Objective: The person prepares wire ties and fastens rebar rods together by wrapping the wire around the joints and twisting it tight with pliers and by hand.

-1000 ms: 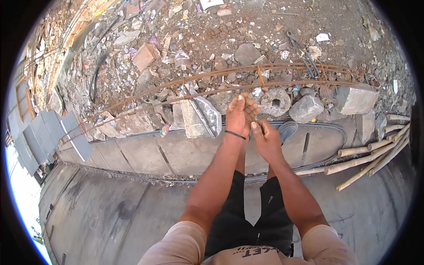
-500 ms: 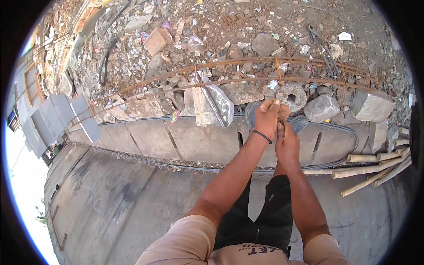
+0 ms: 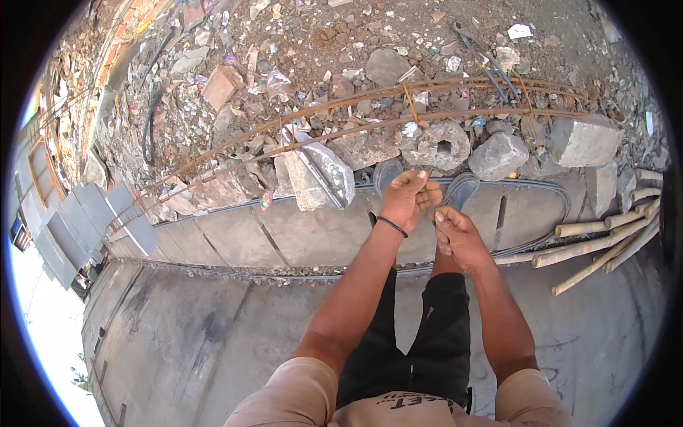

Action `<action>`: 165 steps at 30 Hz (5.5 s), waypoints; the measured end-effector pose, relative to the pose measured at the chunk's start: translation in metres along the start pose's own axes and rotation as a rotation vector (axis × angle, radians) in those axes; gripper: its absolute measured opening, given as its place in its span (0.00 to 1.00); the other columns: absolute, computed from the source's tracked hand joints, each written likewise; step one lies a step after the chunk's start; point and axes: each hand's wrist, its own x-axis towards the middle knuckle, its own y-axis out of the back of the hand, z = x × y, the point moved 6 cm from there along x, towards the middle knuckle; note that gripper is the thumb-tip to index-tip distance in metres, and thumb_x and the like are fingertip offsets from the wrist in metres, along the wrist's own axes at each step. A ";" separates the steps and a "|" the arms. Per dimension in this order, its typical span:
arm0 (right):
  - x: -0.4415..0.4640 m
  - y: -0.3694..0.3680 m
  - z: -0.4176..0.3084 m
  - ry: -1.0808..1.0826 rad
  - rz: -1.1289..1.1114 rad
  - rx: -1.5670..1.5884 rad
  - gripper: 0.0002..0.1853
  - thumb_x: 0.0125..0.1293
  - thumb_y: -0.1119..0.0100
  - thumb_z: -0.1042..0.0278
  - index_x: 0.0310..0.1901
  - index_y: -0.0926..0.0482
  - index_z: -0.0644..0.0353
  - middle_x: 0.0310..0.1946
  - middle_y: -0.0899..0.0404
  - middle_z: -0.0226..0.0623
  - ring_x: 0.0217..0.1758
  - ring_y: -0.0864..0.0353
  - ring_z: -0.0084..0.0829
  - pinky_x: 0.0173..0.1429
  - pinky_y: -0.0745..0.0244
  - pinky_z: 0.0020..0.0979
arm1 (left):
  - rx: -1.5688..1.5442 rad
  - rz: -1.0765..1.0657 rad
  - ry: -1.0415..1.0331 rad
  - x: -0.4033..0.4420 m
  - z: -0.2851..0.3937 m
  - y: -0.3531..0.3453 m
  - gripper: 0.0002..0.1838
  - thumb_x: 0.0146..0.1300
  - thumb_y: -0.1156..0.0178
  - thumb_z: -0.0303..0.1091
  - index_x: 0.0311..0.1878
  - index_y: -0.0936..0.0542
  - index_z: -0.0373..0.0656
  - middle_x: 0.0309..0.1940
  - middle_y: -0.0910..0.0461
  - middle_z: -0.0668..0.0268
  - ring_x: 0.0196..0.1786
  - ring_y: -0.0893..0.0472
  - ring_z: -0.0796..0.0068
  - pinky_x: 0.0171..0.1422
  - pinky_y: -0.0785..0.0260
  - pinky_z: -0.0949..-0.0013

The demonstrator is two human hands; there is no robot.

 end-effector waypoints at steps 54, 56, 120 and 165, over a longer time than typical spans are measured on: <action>0.231 -0.050 -0.202 -0.014 -0.059 -2.213 0.22 0.58 0.44 0.76 0.53 0.13 0.47 0.51 0.14 0.39 0.51 0.15 0.37 0.52 0.22 0.42 | 0.280 0.021 -0.330 0.132 0.051 0.016 0.09 0.76 0.46 0.36 0.44 0.23 0.40 0.29 0.22 0.66 0.29 0.18 0.71 0.36 0.20 0.65; 0.232 -0.046 -0.201 -0.046 -0.027 -2.238 0.23 0.57 0.43 0.77 0.53 0.13 0.48 0.54 0.15 0.39 0.54 0.15 0.39 0.53 0.22 0.45 | 0.272 0.066 -0.269 0.118 0.053 0.007 0.11 0.76 0.50 0.36 0.41 0.22 0.40 0.26 0.25 0.68 0.28 0.20 0.71 0.35 0.22 0.64; 0.060 0.026 -0.244 0.620 0.506 -1.331 0.09 0.72 0.48 0.68 0.47 0.30 0.62 0.35 0.27 0.40 0.38 0.25 0.35 0.45 0.27 0.38 | -0.253 -0.172 0.317 0.113 0.045 -0.009 0.09 0.77 0.49 0.35 0.50 0.24 0.40 0.36 0.19 0.61 0.24 0.30 0.82 0.20 0.39 0.78; 0.019 -0.028 -0.125 0.356 0.847 -2.263 0.15 0.61 0.39 0.67 0.50 0.25 0.60 0.41 0.21 0.44 0.45 0.15 0.42 0.49 0.21 0.46 | -0.375 -0.031 0.084 0.123 -0.004 -0.078 0.10 0.75 0.47 0.36 0.39 0.25 0.40 0.22 0.26 0.67 0.27 0.21 0.66 0.41 0.19 0.52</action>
